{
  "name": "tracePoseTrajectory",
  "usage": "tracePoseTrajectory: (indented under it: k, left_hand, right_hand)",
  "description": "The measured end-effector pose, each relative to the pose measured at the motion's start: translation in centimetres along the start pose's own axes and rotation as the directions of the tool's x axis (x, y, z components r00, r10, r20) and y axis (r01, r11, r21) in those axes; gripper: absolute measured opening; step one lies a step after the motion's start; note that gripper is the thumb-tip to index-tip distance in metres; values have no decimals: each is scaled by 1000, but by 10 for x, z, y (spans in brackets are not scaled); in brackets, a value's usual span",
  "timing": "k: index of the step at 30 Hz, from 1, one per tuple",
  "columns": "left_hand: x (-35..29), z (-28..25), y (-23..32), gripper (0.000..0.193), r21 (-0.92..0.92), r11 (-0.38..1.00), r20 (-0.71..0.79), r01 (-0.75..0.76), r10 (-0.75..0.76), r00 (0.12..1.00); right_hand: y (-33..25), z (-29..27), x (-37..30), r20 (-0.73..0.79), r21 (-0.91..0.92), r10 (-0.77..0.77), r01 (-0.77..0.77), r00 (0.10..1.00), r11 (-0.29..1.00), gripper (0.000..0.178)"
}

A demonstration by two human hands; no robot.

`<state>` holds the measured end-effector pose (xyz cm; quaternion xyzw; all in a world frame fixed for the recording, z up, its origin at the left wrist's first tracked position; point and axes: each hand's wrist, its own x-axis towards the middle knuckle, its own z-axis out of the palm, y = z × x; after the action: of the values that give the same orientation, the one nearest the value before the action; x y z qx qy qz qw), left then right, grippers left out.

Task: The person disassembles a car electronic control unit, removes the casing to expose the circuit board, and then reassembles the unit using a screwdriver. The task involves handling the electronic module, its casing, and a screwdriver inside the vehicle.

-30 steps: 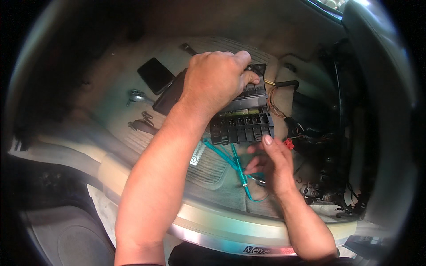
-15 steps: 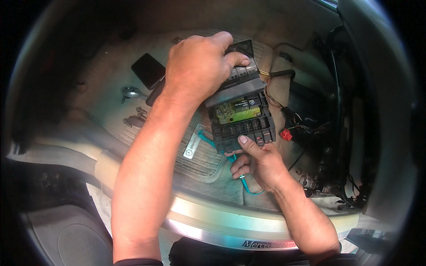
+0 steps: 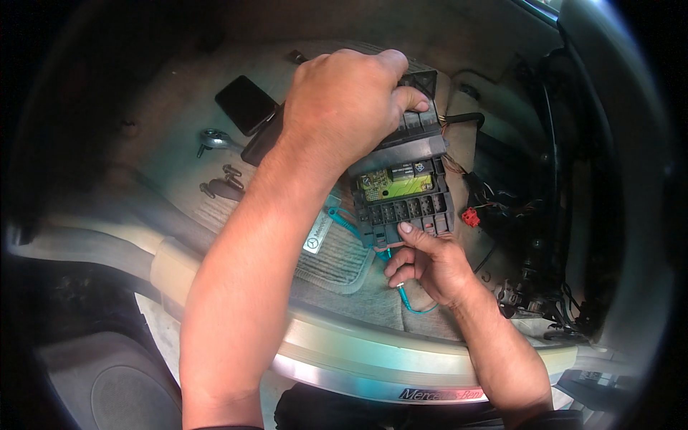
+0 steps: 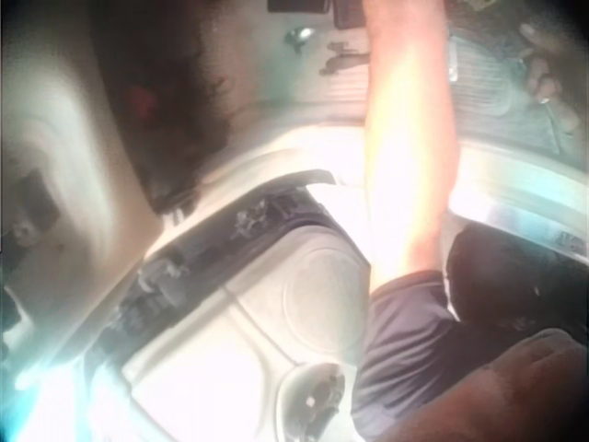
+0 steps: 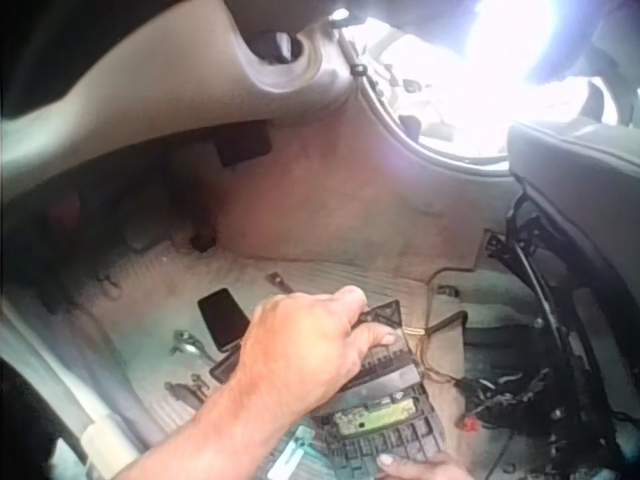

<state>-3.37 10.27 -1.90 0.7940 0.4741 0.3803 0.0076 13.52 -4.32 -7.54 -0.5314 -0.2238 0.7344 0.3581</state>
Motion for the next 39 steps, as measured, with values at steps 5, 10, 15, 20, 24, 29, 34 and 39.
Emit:
tracePoseTrajectory:
  k: [5,10,15,20,24,29,34,39]
  left_hand:
    - [-4,-7,4,39,-23,995,-59,-92,91,994]
    - [-4,-13,5,38,-40,990,-116,-139,133,984]
    - [-4,-17,6,37,-61,988,-142,-143,133,981]
    - [-4,-20,11,36,-34,990,-134,-136,130,982]
    - [-3,-16,4,36,-23,995,-119,-99,95,988]
    - [4,-12,-10,38,-59,994,6,93,-93,996]
    - [12,-9,-12,38,-59,969,83,240,-235,968]
    - [11,-2,-17,42,-127,956,55,263,-258,965]
  right_hand:
    - [5,-5,2,28,12,3,-3,1000,1000,34]
    - [4,-6,1,57,21,23,-25,998,999,35]
    - [4,-8,2,89,18,31,-33,996,999,39]
    - [3,-6,2,73,33,20,-22,997,999,28]
    - [1,-4,2,82,10,14,-15,997,1000,32]
    - [1,-3,1,76,-20,-75,76,994,997,33]
    - [-7,9,-6,18,-13,-151,151,988,988,36]
    - [-9,14,-11,-8,15,-182,183,983,983,36]
